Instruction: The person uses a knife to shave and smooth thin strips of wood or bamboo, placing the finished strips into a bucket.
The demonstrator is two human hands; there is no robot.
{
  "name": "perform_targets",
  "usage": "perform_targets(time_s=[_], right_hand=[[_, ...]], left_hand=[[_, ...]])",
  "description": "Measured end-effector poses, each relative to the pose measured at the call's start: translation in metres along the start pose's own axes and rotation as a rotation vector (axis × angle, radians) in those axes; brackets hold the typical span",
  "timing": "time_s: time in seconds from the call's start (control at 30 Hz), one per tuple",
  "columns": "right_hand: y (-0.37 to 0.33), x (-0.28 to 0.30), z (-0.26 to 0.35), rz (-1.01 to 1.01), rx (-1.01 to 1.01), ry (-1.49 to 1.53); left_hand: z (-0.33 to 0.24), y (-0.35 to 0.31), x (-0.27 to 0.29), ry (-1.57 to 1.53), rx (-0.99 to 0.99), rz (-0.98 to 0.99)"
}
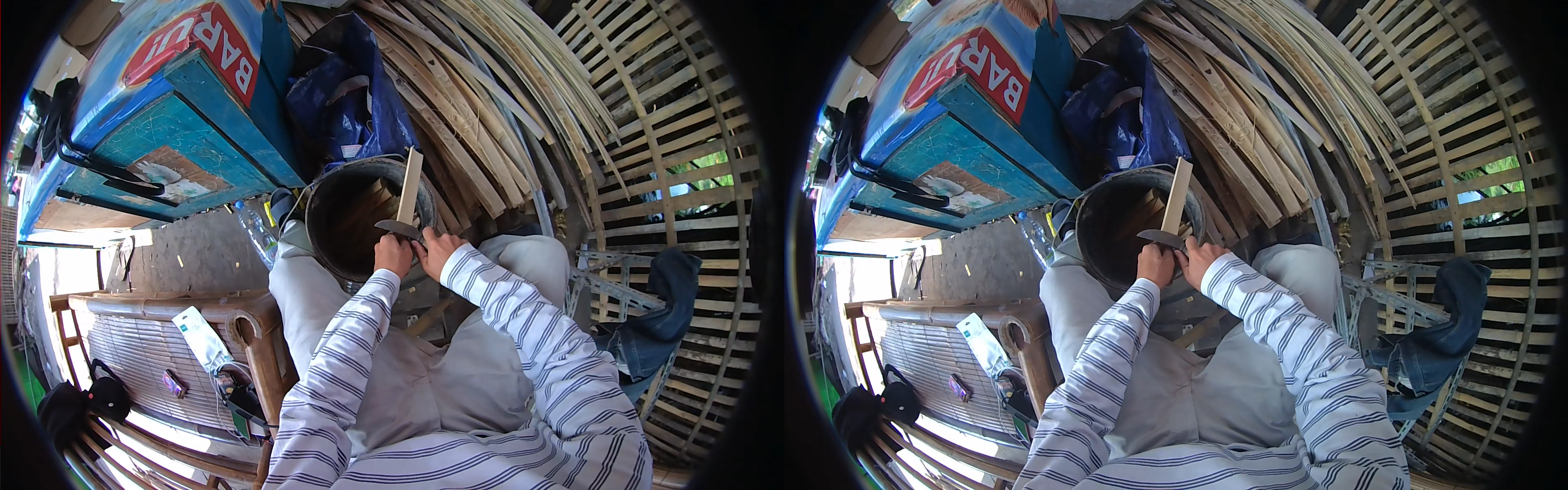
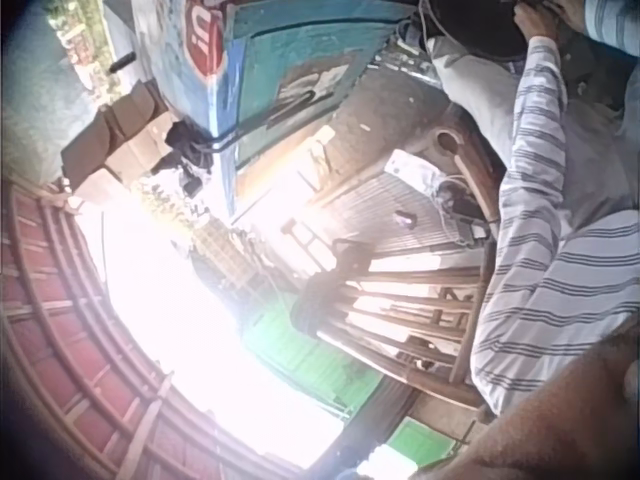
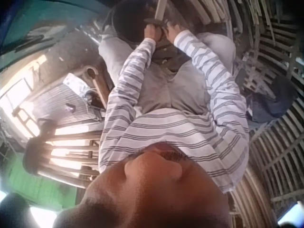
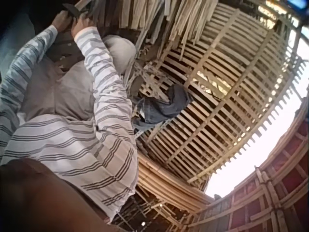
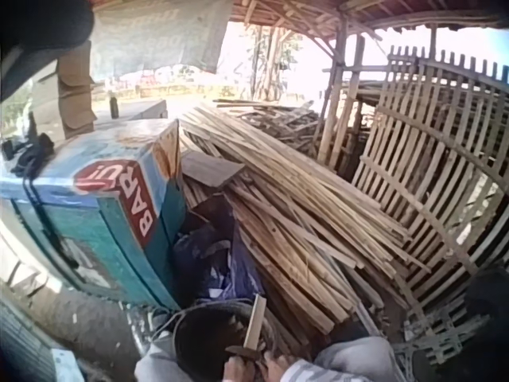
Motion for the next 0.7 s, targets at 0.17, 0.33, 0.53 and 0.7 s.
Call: perform_targets(time_s=[0.17, 0.33, 0.53, 0.7], right_hand=[[0.010, -0.009, 0.000, -0.084, -0.012, 0.044], [0.020, -0.006, 0.006, -0.047, -0.074, 0.066], [0.070, 0.019, -0.005, -0.076, -0.241, 0.103], [0.091, 0.024, -0.023, -0.043, -0.214, 0.011]], left_hand=[[-0.011, -0.002, 0.004, 0.159, -0.112, -0.058], [-0.006, 0.005, 0.006, 0.086, -0.135, -0.070], [-0.001, 0.003, -0.014, 0.038, -0.113, -0.060], [0.001, 0.004, -0.016, -0.015, -0.080, -0.049]])
Point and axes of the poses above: each hand's wrist, its own y-axis towards the middle knuckle, its own x-axis out of the back of the hand, z = x × y, the point moved 2 cm from there along y, towards the middle knuckle, and after that the axes turned 2 degrees about -x, right-handed, at the moved point
